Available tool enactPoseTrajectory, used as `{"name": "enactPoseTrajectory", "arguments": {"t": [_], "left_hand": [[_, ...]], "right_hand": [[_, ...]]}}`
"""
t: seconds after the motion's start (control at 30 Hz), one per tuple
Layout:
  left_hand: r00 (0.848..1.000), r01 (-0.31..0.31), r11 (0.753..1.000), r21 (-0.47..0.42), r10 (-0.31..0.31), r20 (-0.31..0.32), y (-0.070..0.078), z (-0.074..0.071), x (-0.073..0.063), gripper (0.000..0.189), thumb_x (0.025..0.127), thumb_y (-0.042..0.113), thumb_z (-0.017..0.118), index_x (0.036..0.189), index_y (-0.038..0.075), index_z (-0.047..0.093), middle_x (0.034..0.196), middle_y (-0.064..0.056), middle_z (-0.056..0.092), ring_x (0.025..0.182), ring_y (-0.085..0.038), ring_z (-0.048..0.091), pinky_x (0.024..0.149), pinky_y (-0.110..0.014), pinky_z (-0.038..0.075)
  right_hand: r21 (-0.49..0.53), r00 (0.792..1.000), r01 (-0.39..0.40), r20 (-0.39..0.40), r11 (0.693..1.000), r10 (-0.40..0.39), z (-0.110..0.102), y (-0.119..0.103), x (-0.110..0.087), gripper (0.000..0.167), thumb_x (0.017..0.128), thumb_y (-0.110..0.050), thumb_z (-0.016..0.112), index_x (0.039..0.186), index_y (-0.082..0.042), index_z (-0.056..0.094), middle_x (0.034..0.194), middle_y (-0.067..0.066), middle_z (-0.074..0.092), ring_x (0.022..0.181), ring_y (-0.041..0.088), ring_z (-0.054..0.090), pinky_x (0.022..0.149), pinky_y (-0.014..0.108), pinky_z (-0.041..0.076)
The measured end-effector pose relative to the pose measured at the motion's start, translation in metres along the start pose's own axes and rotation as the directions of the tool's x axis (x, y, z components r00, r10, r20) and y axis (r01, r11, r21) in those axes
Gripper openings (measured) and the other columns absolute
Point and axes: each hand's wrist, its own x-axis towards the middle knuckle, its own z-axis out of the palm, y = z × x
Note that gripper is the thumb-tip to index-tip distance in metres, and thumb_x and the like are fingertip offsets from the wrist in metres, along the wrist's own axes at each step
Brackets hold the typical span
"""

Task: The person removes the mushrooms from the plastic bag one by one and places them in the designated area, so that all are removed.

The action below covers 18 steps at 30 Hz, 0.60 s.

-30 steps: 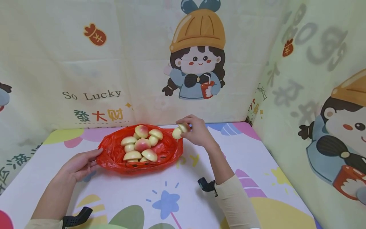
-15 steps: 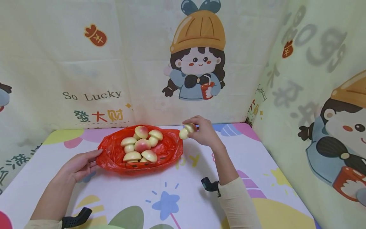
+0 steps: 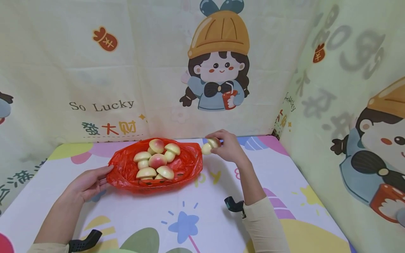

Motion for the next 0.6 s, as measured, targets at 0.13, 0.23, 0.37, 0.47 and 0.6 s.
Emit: {"name": "enactPoseTrajectory", "arguments": {"t": [0.13, 0.23, 0.37, 0.47, 0.6], "left_hand": [[1.0, 0.01, 1.0, -0.007, -0.01, -0.004, 0.001, 0.001, 0.0, 0.081, 0.102, 0.032, 0.069, 0.165, 0.009, 0.023, 0.099, 0.008, 0.076, 0.094, -0.012, 0.077, 0.09, -0.033, 0.063], [1.0, 0.018, 1.0, -0.014, -0.018, -0.007, 0.001, 0.001, 0.001, 0.082, 0.101, 0.032, 0.069, 0.166, 0.01, 0.023, 0.099, 0.008, 0.076, 0.094, -0.013, 0.077, 0.09, -0.034, 0.063], [1.0, 0.022, 1.0, -0.018, -0.022, -0.005, 0.0, 0.001, 0.002, 0.082, 0.101, 0.031, 0.069, 0.166, 0.011, 0.022, 0.099, 0.008, 0.076, 0.094, -0.013, 0.077, 0.091, -0.034, 0.063], [1.0, 0.022, 1.0, -0.019, -0.022, -0.003, 0.0, 0.0, 0.002, 0.081, 0.101, 0.031, 0.069, 0.166, 0.012, 0.024, 0.099, 0.008, 0.077, 0.094, -0.013, 0.077, 0.091, -0.034, 0.063], [1.0, 0.029, 0.999, -0.021, -0.029, -0.009, -0.001, 0.0, 0.0, 0.075, 0.101, 0.031, 0.069, 0.163, 0.014, 0.031, 0.099, 0.007, 0.077, 0.095, -0.013, 0.077, 0.091, -0.033, 0.063]], "right_hand": [[0.001, 1.0, -0.017, 0.002, 1.0, 0.017, -0.001, 0.004, 0.0, 0.042, 0.086, -0.002, 0.081, 0.126, -0.014, 0.075, 0.129, 0.01, 0.065, 0.112, 0.03, 0.062, 0.093, 0.045, 0.062], [0.005, 0.999, -0.041, 0.003, 0.999, 0.041, -0.003, 0.007, 0.0, 0.043, 0.086, -0.001, 0.08, 0.127, -0.014, 0.075, 0.13, 0.01, 0.064, 0.113, 0.031, 0.062, 0.091, 0.045, 0.063], [0.006, 0.997, -0.078, 0.008, 0.997, 0.078, -0.005, 0.012, 0.0, 0.044, 0.087, -0.001, 0.08, 0.129, -0.013, 0.074, 0.132, 0.011, 0.063, 0.114, 0.032, 0.061, 0.089, 0.043, 0.064], [0.008, 0.996, -0.092, 0.013, 0.996, 0.092, -0.005, 0.016, 0.0, 0.045, 0.087, -0.001, 0.08, 0.13, -0.011, 0.073, 0.132, 0.012, 0.063, 0.114, 0.033, 0.062, 0.089, 0.043, 0.064], [0.018, 0.994, -0.104, 0.021, 0.994, 0.103, -0.005, 0.022, 0.001, 0.045, 0.087, 0.0, 0.079, 0.13, -0.011, 0.073, 0.134, 0.013, 0.063, 0.112, 0.035, 0.063, 0.087, 0.041, 0.064]]}}
